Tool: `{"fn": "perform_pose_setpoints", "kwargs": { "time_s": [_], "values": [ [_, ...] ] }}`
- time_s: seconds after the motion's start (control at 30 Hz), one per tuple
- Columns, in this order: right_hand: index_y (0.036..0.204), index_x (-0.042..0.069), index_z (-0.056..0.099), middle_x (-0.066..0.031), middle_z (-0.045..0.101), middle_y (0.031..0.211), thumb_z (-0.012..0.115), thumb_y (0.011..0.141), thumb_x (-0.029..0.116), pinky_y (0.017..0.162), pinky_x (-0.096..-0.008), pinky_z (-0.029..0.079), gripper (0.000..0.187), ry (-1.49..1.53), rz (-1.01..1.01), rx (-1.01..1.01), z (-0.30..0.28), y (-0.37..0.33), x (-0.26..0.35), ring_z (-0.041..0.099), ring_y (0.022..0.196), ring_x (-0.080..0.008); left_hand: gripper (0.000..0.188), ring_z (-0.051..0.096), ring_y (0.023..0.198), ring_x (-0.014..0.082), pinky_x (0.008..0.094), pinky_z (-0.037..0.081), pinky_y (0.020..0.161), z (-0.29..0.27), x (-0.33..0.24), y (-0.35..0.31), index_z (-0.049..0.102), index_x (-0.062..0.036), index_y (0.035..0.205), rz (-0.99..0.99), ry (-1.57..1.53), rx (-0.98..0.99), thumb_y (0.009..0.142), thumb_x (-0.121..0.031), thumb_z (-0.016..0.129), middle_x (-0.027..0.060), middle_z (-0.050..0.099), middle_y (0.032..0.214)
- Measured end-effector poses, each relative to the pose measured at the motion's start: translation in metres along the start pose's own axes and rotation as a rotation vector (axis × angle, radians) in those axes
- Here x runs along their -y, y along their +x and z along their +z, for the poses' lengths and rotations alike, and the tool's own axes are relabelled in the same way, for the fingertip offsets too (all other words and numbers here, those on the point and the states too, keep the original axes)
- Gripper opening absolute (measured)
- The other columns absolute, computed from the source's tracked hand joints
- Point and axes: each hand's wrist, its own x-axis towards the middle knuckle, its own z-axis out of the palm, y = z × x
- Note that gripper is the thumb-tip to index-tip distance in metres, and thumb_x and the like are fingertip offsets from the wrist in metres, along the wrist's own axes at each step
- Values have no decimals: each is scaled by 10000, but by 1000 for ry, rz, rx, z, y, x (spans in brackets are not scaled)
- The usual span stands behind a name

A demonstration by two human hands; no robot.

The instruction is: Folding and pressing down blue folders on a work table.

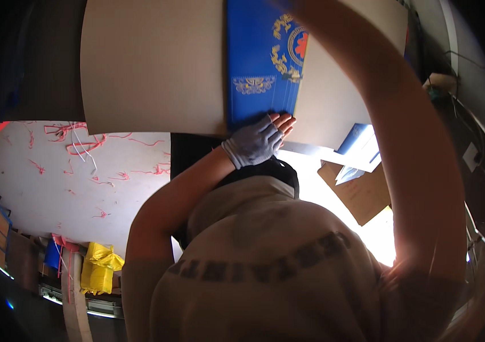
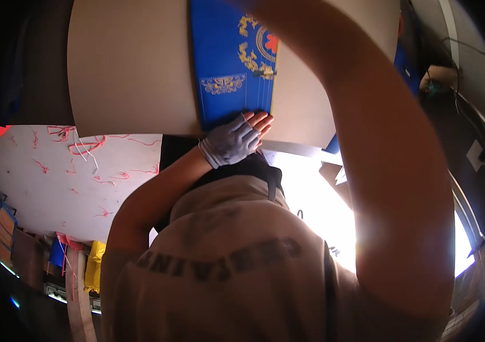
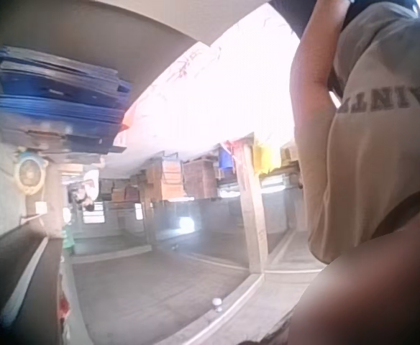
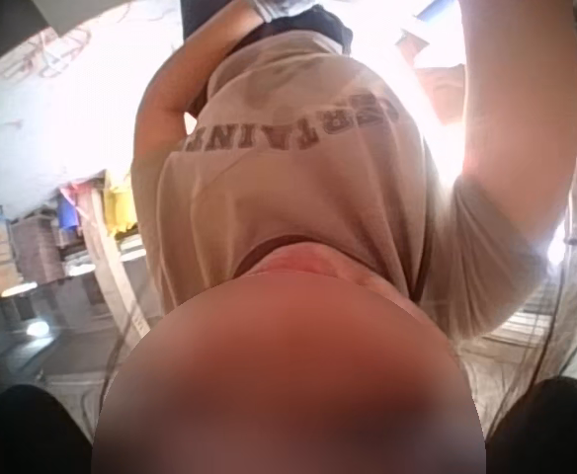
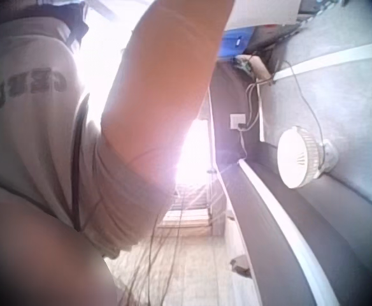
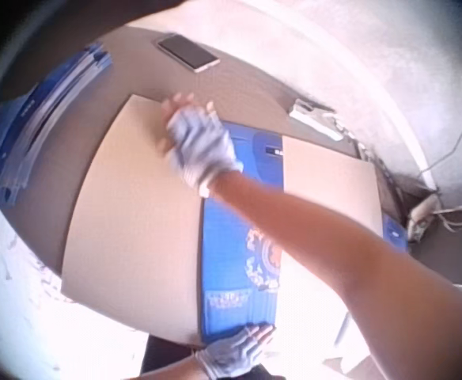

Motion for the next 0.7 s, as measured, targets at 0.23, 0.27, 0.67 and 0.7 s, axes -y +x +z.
{"fn": "perform_pose_setpoints", "kwargs": {
  "time_s": [0.23,0.27,0.67,0.7],
  "values": [
    [1371,182,391,-94,349,1441,501,828,489,1110,-520,141,634,299,-193,369,-57,-133,152,295,1352,-288,493,390,1294,258,411,299,1067,20,7,-16,492,-8,1277,68,-16,97,929,-349,411,141,460,1359],
    [1373,178,392,-94,341,1445,516,825,470,1116,-508,146,634,411,-178,410,-67,-149,171,288,1355,-288,479,435,1249,256,415,320,1046,29,4,-13,493,-15,1266,23,17,-21,925,-339,402,130,484,1333],
    [1122,65,574,-150,567,1135,622,727,51,888,-376,453,398,33,859,-21,-228,-236,45,536,1059,-331,367,392,1266,356,487,330,1012,-66,47,42,596,-97,1161,-435,-424,222,827,-246,578,161,454,1339],
    [1191,82,522,-145,522,1178,621,758,125,905,-394,439,446,-262,962,49,-242,-262,12,481,1122,-333,388,374,1278,360,520,312,1011,-69,61,57,574,-115,1198,-398,-91,42,845,-274,558,155,436,1359]
  ]
}}
